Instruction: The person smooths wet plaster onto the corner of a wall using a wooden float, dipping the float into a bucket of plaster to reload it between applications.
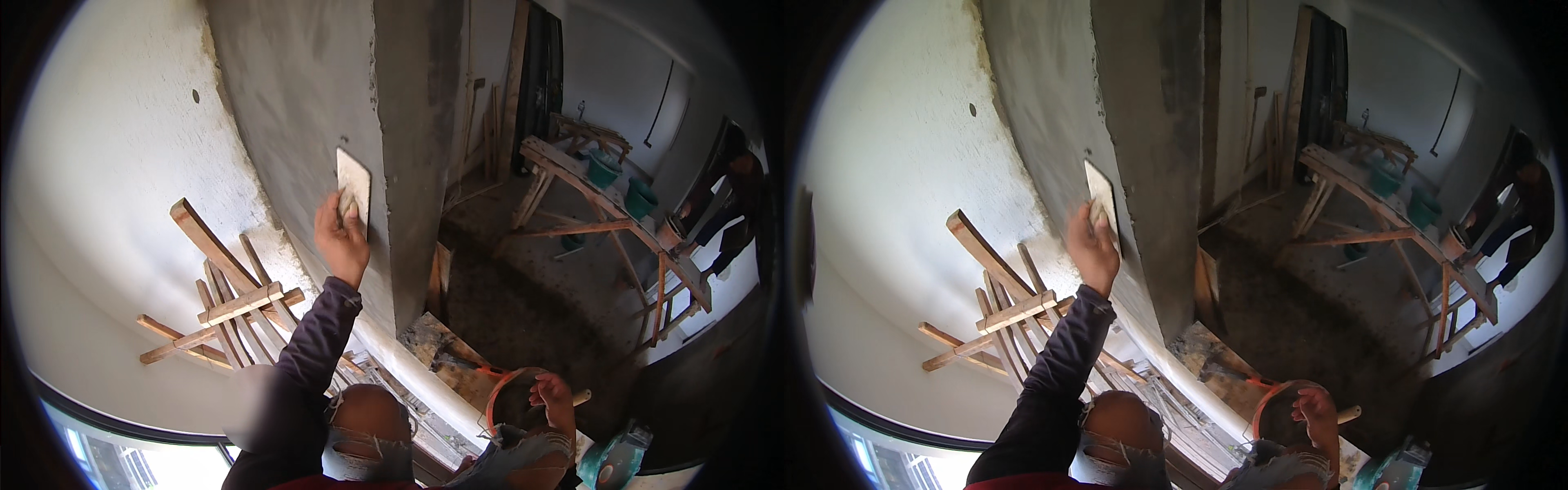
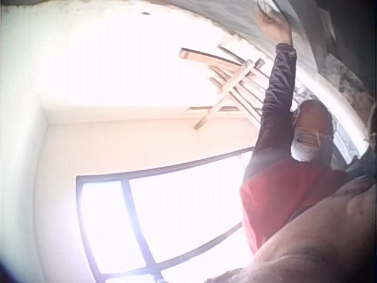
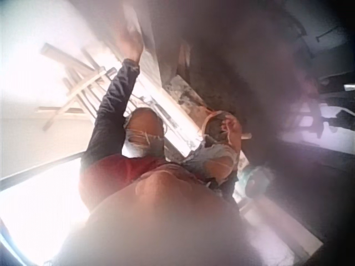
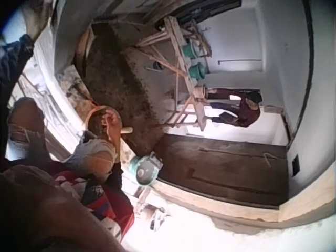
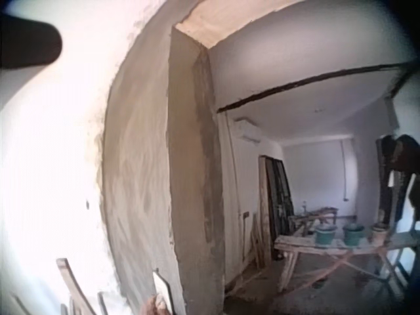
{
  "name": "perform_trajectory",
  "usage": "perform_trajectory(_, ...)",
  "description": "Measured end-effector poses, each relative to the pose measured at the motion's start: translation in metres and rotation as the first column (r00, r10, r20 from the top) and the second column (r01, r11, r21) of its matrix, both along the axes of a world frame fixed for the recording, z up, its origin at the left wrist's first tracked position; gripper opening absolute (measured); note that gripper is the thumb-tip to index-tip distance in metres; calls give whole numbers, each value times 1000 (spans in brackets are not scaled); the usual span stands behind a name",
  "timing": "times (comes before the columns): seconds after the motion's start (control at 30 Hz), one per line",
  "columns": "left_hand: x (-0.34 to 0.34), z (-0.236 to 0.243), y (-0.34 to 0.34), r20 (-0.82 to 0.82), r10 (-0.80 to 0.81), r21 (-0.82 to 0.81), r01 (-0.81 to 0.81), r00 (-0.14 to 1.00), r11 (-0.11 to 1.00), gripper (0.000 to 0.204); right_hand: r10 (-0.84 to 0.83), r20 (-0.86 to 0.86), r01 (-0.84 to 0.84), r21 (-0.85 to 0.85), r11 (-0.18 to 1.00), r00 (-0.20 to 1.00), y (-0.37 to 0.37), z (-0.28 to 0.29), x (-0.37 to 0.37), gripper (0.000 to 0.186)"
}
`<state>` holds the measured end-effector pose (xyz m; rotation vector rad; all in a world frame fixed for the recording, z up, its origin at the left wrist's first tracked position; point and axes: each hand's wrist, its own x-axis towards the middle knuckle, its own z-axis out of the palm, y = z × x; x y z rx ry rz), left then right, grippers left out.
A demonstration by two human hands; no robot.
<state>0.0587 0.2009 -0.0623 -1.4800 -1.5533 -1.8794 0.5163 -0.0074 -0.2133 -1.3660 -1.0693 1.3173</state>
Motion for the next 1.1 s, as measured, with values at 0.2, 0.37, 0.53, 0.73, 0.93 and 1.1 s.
perform_trajectory(0.2,27,8,-36,-164,-86,149,111,983,983,26,25,13,-25,-14,1000,1000,7,-1,-1,18)
perform_trajectory(0.37,41,89,-25,-286,-40,225,108,957,968,25,10,-3,-10,-9,1000,1000,7,-1,-2,18)
perform_trajectory(0.53,20,79,-6,-55,-11,138,19,998,990,26,-8,13,8,0,1000,1000,6,-4,5,19)
perform_trajectory(0.73,11,18,-26,-49,-41,59,44,998,997,25,29,0,-29,-8,1000,1000,13,-7,1,19)
perform_trajectory(0.93,44,136,-26,-327,-28,278,125,944,952,27,6,19,-6,-18,1000,1000,10,-10,5,19)
perform_trajectory(1.1,15,116,-11,-128,-3,195,28,992,980,26,43,16,-43,26,999,999,11,-16,5,21)
